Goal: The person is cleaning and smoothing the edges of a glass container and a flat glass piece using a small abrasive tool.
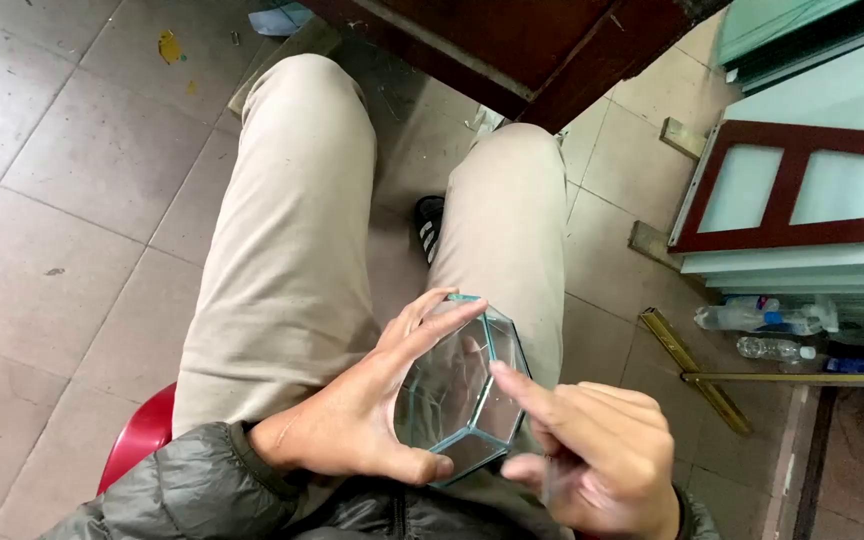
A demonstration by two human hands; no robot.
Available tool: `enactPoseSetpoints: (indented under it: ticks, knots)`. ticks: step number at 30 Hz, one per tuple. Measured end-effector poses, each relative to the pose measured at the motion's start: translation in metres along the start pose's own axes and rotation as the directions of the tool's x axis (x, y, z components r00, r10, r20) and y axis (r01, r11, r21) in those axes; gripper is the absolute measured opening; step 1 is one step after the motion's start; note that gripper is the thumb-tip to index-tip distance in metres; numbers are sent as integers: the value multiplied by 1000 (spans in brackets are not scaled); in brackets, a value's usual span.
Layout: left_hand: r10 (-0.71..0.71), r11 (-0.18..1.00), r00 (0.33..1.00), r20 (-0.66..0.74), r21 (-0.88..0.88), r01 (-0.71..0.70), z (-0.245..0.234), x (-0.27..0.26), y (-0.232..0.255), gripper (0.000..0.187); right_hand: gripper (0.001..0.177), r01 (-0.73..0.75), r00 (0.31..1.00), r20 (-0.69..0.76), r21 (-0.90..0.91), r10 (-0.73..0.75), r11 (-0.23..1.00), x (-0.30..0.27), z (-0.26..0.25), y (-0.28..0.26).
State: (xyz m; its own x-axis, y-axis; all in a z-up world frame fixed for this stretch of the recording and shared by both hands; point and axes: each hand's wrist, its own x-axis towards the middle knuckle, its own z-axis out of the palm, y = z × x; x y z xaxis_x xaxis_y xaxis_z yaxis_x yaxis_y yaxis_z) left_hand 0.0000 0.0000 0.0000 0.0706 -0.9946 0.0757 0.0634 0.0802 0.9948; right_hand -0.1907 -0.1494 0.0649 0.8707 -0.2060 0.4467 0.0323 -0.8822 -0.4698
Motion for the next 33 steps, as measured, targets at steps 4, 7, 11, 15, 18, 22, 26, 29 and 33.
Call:
enactPoseSetpoints:
  ticks: [4, 7, 11, 15, 18, 22, 26, 29, 33]
  knots:
    - [-1, 1000, 1000, -10, 7, 1, -1, 0, 2, 118, 52, 165, 985, 16, 166, -170, 972, 5, -3, -7]
    - [-23, 1000, 1000, 5, 12, 23, 0, 1, 2, 118, 60, 114, 992, -72, 114, -107, 987, -1, -6, -9]
    - [-14, 1000, 1000, -2, 21, 14, -1, 0, 4, 118, 53, -27, 999, -27, 58, 28, 998, -2, -1, -6]
    - [-13, 1000, 999, -41, 12, 13, 0, 0, 6, 117, 59, 90, 996, -23, 173, -87, 981, 2, -12, -8]
    - [109, 992, 986, -125, 75, -100, 5, -3, 6, 116, 59, -59, 997, -29, 200, 66, 978, -9, -28, 0]
    - [174, 984, 976, -131, -13, -178, 8, -6, 37, 104, 31, -351, 936, 11, 141, 353, 926, -44, -59, 15]
    - [117, 991, 984, -133, -44, -124, 10, -9, 69, 112, 34, -189, 978, 41, 603, 207, 775, -83, -84, 79]
    - [44, 995, 992, -117, -89, -55, 12, -12, 89, 102, 16, -118, 985, -3, 728, 175, 675, -103, -84, 97]
    - [-9, 1000, 965, -262, -13, 6, 14, -3, 92, 39, 9, -216, 924, -69, 718, 376, 662, -70, -80, 51]
